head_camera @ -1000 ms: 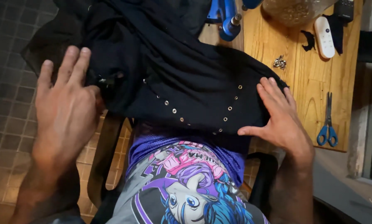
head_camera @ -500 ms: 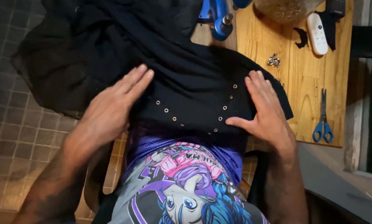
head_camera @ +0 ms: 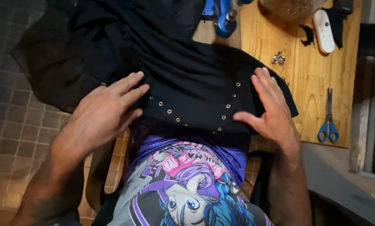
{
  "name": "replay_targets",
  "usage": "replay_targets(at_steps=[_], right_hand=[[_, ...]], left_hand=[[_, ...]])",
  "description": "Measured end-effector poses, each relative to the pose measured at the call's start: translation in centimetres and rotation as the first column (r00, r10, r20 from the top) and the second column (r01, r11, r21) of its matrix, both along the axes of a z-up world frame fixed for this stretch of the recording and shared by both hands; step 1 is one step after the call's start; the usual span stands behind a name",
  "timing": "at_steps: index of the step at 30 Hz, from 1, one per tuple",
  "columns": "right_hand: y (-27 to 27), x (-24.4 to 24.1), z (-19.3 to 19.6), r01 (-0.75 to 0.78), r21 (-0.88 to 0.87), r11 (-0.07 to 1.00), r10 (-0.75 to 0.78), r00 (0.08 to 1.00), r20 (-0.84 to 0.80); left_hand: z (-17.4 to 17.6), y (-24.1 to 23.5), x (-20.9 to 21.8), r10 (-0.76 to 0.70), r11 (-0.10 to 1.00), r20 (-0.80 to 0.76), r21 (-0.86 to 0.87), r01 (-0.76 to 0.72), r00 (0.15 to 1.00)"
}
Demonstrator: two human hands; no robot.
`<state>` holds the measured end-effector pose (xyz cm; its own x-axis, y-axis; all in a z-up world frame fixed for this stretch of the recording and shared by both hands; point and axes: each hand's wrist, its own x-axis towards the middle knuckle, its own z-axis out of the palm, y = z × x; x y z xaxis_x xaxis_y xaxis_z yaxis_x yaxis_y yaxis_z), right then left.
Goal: Attaching metal eyelets to a black garment using a manual hand press on a wooden workbench.
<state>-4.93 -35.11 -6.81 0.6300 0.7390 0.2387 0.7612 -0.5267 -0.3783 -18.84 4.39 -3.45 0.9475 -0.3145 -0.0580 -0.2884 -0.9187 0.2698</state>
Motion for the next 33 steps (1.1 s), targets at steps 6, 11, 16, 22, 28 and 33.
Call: replay_targets(at_steps=[6,11,16,22,28,33], right_hand=[[0.9,-0.5,0.6,0.065,0.187,0.98,-0.091,0.987,0.131],[-3.0,0.6,-3.6,0.564,0.148,0.813,-0.572,0.723,0.388],[-3.3,0.3,-3.8,0.623,0.192,0.758,-0.648,0.687,0.328],[-3.0,0.6,-3.7,0.643,0.22,0.734,-0.679,0.691,0.247],[-0.4,-1.3,0.8,0.577,0.461,0.674,-0.586,0.798,-0.142],[-2.3,-0.8,-0.4,0.566,0.633,0.528,-0.427,0.822,-0.378]], left_hand=[[-0.8,-2.8,1.9,0.044,0.961,0.288,-0.275,0.038,0.957],[-5.7,-3.1,3.5,0.147,0.987,0.293,0.015,-0.158,0.945],[-0.7,-6.5,7.0,0.037,0.997,0.351,-0.081,-0.009,0.936],[0.2,-11.9,13.7,-0.148,0.937,0.451,-0.221,0.27,0.88],[0.1,-14.3,18.5,-0.442,0.764,0.279,-0.382,0.521,0.853],[-0.1,-14.5,20.5,-0.494,0.743,0.176,-0.423,0.518,0.852]])
